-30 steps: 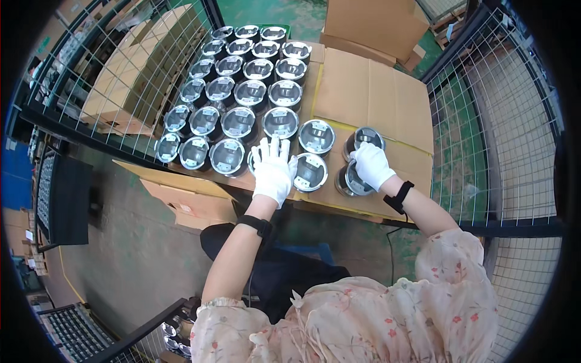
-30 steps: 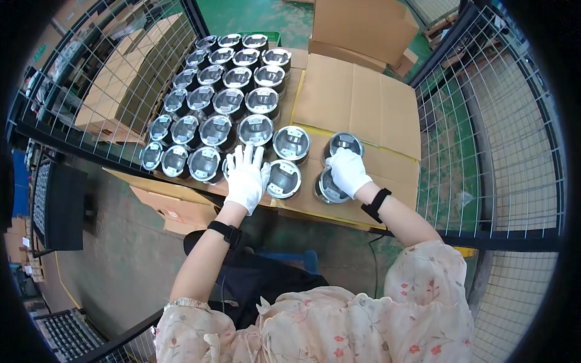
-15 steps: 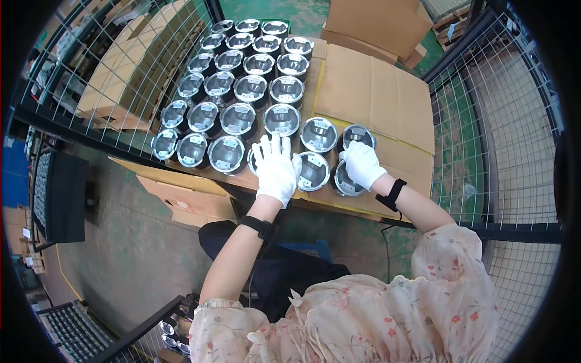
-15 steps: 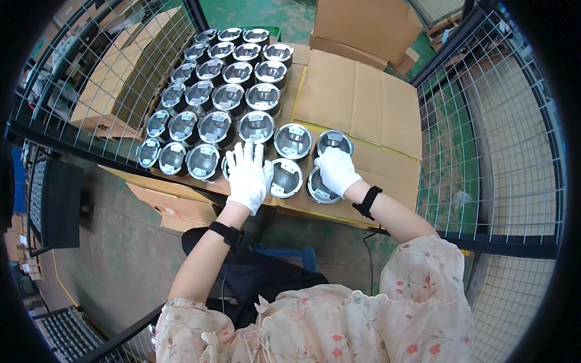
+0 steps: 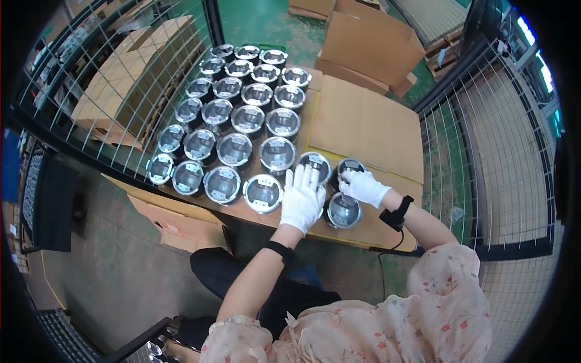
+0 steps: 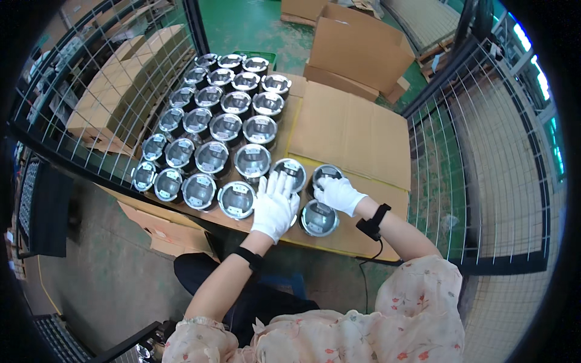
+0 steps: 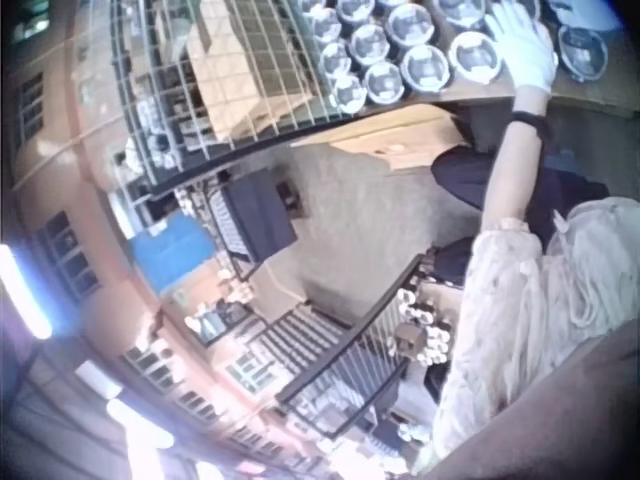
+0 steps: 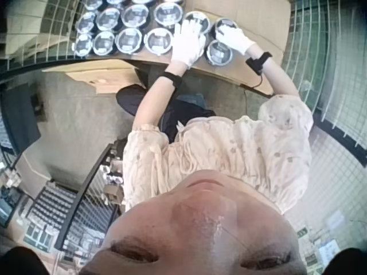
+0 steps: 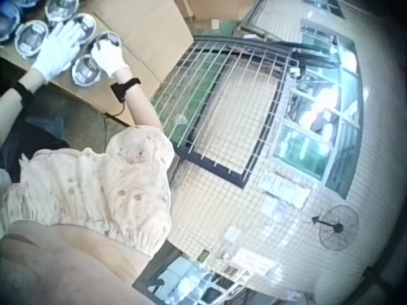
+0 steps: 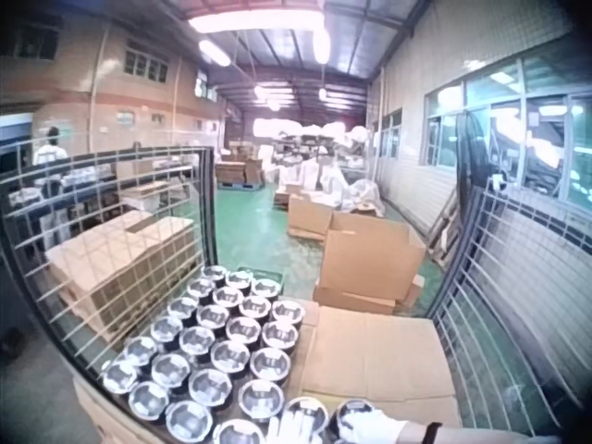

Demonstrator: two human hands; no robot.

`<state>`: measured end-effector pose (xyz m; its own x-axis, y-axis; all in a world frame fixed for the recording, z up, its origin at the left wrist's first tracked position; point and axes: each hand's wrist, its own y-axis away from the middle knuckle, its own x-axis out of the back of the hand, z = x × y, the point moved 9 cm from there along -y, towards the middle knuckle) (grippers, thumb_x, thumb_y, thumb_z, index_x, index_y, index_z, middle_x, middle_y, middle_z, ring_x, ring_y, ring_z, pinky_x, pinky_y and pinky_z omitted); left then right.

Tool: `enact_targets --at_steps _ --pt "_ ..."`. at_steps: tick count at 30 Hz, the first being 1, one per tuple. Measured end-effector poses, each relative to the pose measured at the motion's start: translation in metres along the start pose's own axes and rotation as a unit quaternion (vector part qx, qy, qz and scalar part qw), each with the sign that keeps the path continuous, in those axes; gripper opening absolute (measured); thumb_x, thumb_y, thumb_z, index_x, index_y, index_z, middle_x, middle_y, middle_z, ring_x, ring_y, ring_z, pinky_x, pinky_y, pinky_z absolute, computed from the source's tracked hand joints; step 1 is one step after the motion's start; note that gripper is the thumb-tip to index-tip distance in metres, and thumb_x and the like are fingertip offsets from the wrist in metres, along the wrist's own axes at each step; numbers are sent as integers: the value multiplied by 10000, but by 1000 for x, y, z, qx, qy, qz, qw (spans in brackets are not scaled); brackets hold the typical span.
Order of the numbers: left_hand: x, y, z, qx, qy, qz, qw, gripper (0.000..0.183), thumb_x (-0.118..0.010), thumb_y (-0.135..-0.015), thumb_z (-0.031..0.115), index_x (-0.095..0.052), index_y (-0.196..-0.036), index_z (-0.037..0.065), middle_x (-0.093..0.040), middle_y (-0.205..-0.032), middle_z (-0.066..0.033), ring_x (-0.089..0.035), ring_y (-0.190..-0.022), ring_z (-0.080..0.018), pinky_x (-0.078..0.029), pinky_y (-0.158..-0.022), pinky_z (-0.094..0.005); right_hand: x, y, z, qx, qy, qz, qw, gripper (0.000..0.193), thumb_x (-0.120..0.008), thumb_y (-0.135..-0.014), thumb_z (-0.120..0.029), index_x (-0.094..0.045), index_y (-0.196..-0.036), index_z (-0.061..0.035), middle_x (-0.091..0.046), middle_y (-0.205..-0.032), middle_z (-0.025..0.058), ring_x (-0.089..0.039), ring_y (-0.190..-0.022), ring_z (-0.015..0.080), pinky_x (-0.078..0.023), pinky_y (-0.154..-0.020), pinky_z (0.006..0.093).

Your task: Inspecting metal pistons and arranging them on a pallet for sorting.

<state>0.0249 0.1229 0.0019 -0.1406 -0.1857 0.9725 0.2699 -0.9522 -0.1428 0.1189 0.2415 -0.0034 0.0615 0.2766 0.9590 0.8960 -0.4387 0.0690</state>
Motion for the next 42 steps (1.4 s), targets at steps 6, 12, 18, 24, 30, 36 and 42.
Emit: enact_targets --at_steps 6,12,18,24,30,36,42 --pt "-4 0 -3 3 18 -3 1000 551 -366 -990 354 -428 -1418 11 -420 -1474 -163 -306 -1405 -332 -179 -1158 -512 55 -73 65 -165 -44 -96 981 367 -439 -858 -371 -703 -891 -119 -710 -909 149 -680 -857 338 -530 -799 418" --pt "-4 -5 -3 4 48 -18 999 562 -380 -979 346 -424 -1416 -5 -422 -1468 -195 -334 -1391 -364 -230 -1140 -501 119 -205 117 -202 96 -11 975 381 -457 -846 -317 -711 -969 -61 -702 -1019 170 -660 -988 357 -509 -866 418" --pt "-2 -5 -6 5 123 -1 992 530 -451 -955 309 -460 -1365 -28 -455 -1423 -211 -338 -1380 -398 -269 -1116 -534 118 -337 137 -179 91 71 977 357 -464 -895 -314 -700 -1054 -98 -689 -1091 139 -630 -1054 339 -472 -930 435" --pt "0 -5 -13 25 180 1 983 528 -509 -935 295 -463 -1351 -28 -476 -1385 -215 -384 -1345 -366 -289 -1103 -525 82 -421 140 -220 49 114 968 355 -488 -902 -347 -696 -1111 -149 -668 -1165 128 -602 -1122 350 -453 -970 473" --pt "0 -6 -11 9 182 8 983 531 -476 -953 312 -466 -1360 -29 -471 -1393 -218 -373 -1351 -360 -289 -1108 -497 49 -440 132 -241 67 65 966 409 -459 -902 -345 -670 -1185 -139 -605 -1282 155 -535 -1229 372 -374 -1055 532" --pt "-3 -8 -16 17 187 -20 982 537 -469 -960 316 -451 -1372 -28 -456 -1407 -212 -358 -1364 -353 -284 -1113 -502 39 -440 125 -259 29 15 965 460 -470 -899 -362 -629 -1256 -117 -525 -1392 147 -458 -1313 375 -300 -1112 546" --pt "4 -6 -13 19 180 -4 984 524 -489 -949 306 -465 -1358 -22 -462 -1404 -210 -360 -1365 -350 -286 -1115 -505 49 -431 105 -193 54 55 978 377 -504 -885 -273 -684 -1138 -60 -624 -1231 204 -583 -1158 390 -442 -994 504"
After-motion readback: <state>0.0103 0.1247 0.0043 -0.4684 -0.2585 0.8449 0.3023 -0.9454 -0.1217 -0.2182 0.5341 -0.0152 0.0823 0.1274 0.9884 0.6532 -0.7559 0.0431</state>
